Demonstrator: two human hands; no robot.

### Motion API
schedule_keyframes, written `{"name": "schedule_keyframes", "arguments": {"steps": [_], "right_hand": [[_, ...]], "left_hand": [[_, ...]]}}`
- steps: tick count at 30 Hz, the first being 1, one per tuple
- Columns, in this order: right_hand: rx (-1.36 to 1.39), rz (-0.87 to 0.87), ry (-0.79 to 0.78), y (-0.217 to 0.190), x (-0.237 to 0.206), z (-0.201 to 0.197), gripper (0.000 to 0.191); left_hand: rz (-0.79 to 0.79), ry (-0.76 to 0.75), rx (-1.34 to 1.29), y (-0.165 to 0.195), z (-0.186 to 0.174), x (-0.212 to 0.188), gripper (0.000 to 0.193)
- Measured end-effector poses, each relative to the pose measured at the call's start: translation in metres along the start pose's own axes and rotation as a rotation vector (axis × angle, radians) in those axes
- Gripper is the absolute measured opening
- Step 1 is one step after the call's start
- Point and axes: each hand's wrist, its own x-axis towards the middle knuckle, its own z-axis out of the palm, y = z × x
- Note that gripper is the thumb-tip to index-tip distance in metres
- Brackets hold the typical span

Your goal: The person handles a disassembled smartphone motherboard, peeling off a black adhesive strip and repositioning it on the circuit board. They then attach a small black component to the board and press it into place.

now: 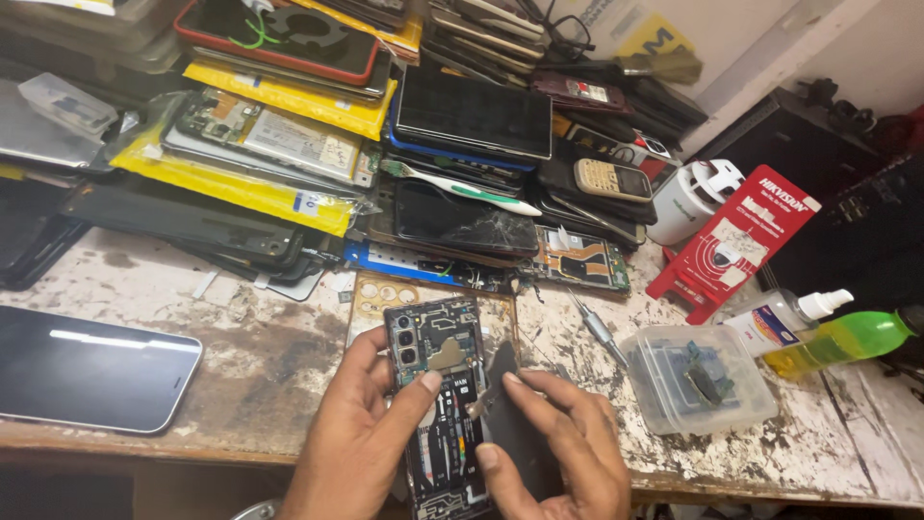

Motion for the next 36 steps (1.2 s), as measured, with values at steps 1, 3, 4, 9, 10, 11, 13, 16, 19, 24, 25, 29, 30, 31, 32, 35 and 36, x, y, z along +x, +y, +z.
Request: {"name": "schedule_keyframes", "arguments": {"steps": [1,3,4,9,10,11,13,16,19,24,25,29,30,31,32,35,36], "right_hand": [[0.000,0.006,-0.007,0.002,-0.001,-0.001,0.053],[-0.001,0.020,-0.021,0.008,-0.003,-0.003,0.053],[0.000,0.013,-0.018,0.011,-0.005,-0.003,0.053],[0.011,0.004,-0.011,0.016,-0.010,-0.002,0.053],[0.016,0.001,-0.006,0.016,-0.011,-0.002,0.053],[0.019,-0.002,0.000,0.016,-0.012,-0.002,0.053],[0.034,0.011,0.007,0.016,-0.012,-0.004,0.052],[0.031,0.013,0.016,0.015,-0.010,-0.006,0.051],[-0.046,-0.050,0.017,0.011,-0.008,-0.003,0.053],[-0.093,-0.116,-0.057,-0.004,-0.002,0.008,0.058],[-0.092,-0.129,-0.071,-0.005,0.001,0.010,0.059],[-0.100,-0.138,-0.115,-0.010,0.008,0.015,0.063],[-0.105,-0.129,-0.123,-0.010,0.009,0.016,0.063],[-0.109,-0.126,-0.125,-0.011,0.009,0.016,0.064],[-0.114,-0.122,-0.128,-0.011,0.009,0.016,0.064],[-0.118,-0.127,-0.124,-0.010,0.008,0.015,0.064],[-0.116,-0.132,-0.120,-0.010,0.008,0.015,0.064]], "left_hand": [[-0.020,0.016,0.003,0.000,0.001,0.000,0.045],[-0.062,0.046,0.010,0.000,0.003,0.001,0.046],[-0.047,0.049,0.005,0.000,0.004,0.000,0.045],[-0.003,0.056,-0.009,0.000,0.007,-0.002,0.036],[-0.019,0.057,-0.010,0.001,0.006,-0.002,0.038],[-0.037,0.057,-0.010,0.001,0.005,-0.002,0.039],[-0.046,0.048,-0.001,0.002,0.004,-0.001,0.041],[-0.029,0.024,0.012,-0.002,0.002,0.001,0.042],[-0.018,-0.009,0.014,-0.008,-0.004,0.003,0.041],[-0.078,-0.044,0.038,-0.013,-0.016,0.004,0.044],[-0.083,-0.023,0.050,-0.014,-0.016,0.003,0.047],[-0.158,0.082,0.136,-0.011,-0.014,0.001,0.059],[-0.190,0.115,0.168,-0.010,-0.013,0.002,0.062],[-0.185,0.116,0.188,-0.009,-0.013,0.002,0.061],[-0.182,0.117,0.207,-0.009,-0.013,0.002,0.061],[-0.125,0.057,0.167,-0.011,-0.014,0.002,0.057],[-0.098,0.028,0.138,-0.012,-0.015,0.002,0.055]]}}
